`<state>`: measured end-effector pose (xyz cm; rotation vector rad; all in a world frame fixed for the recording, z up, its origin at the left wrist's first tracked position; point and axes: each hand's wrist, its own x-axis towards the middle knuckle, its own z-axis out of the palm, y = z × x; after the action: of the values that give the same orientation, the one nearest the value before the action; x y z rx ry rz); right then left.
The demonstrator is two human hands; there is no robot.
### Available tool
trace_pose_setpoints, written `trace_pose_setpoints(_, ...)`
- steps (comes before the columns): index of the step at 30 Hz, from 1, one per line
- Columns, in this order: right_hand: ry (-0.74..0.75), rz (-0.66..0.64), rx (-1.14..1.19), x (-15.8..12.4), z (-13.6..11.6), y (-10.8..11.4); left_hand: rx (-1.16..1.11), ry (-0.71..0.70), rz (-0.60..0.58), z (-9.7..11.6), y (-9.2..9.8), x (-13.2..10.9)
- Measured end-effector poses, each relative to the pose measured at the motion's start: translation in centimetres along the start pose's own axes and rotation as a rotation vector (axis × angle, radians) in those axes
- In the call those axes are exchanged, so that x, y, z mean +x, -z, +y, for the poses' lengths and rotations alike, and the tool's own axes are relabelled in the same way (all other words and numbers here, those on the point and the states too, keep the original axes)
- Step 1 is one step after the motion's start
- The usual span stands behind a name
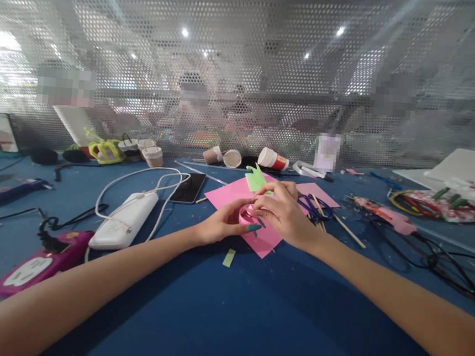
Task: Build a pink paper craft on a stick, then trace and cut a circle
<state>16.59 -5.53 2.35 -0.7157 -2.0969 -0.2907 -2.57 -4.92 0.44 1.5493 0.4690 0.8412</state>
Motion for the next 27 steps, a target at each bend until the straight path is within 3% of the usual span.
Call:
trace_pose_setpoints(5, -0.033, -0.009, 0.001, 0.0, 0.0, 0.1, -0.037, -0.015, 0.009, -0.8, 0.1, 0.2)
trace_pose_setpoints(12, -0.004, 0.028, 0.059, 0.0, -0.2, 0.1, 0.060, 0.002, 0.073, 0.1, -0.2, 0.1)
trace_pose_setpoints(15, -0.056, 0.112, 0.135, -0.2, -0.2, 0.0, 0.060, 0.003, 0.079, 0.3, -0.2, 0.1)
trace_pose_setpoints(18, -0.214, 0.259, 0.206, -0.7, 0.2, -0.3, 0.033, -0.020, 0.100, 0.1, 0.2, 0.2)
trace_pose_setpoints(20, -0.308, 0.203, 0.275, -1.0, 0.4, -0.6, 0.024, -0.063, 0.160, -0.1, 0.5, 0.3)
trace_pose_setpoints(24, -0.335, -0.103, 0.400, -1.5, 0.1, -1.5, 0.077, -0.081, 0.300, -0.4, 1.0, 0.4)
trace_pose_setpoints(27, -0.339, -0.119, 0.363, -1.5, -0.6, -2.0, 0.171, -0.115, 0.333, -0.5, 1.2, 0.5)
